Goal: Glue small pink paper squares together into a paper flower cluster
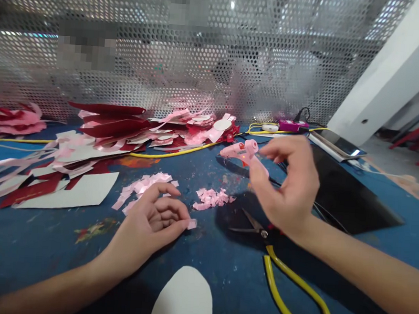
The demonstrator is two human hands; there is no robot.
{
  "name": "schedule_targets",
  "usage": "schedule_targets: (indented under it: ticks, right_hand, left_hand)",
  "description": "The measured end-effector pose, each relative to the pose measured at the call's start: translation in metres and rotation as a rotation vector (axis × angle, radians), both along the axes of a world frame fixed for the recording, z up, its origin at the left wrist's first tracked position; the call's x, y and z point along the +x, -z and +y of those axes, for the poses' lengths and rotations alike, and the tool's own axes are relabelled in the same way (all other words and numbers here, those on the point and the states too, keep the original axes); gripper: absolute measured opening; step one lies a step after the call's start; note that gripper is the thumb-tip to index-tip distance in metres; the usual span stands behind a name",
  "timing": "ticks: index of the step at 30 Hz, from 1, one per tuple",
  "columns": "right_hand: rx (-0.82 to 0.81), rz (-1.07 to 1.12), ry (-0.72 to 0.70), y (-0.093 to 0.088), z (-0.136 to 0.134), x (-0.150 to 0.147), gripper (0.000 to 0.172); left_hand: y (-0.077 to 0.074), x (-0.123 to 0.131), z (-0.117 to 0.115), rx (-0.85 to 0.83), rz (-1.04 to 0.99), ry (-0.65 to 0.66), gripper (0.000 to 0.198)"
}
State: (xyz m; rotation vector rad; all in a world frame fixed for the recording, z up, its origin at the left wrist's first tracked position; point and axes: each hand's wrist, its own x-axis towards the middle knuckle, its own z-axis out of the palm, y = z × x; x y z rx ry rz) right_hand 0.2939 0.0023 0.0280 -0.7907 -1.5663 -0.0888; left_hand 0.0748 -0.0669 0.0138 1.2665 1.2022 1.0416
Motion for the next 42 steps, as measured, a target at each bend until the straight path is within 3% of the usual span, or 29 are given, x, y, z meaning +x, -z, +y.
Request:
schedule_targets:
  ticks: [2,4,10,28,42]
  right_hand:
    - [-0.232,-0.207,-0.168,-0.003,-0.021,-0.014,0.008]
    - [-0.35,-0.345,-0.323,0.003,-0.036,-0.025,0.011]
    - [-0.446,-0.521,-0.497,0.026,-0.04,-0.033,0.011]
    - [-0.368,-0.522,-0.531,0.024,-0.041,-0.033,0.009]
    - [-0.343,-0.513,-0.511,0.023,-0.042,-0.032,0.009]
  left_hand:
    - [0.0,-0.001,0.0,0.0,-0.017,-0.003,0.04]
    - [0.001,-0.001,-0.001,0.007,-0.031,0.001,0.04]
    - [0.002,-0.002,-0.002,0.037,-0.042,0.045,0.038]
    - [0.002,0.0,-0.003,0.065,0.009,0.083,0.035]
    - [0.003,-0.001,-0.006,0.216,0.234,0.092,0.028]
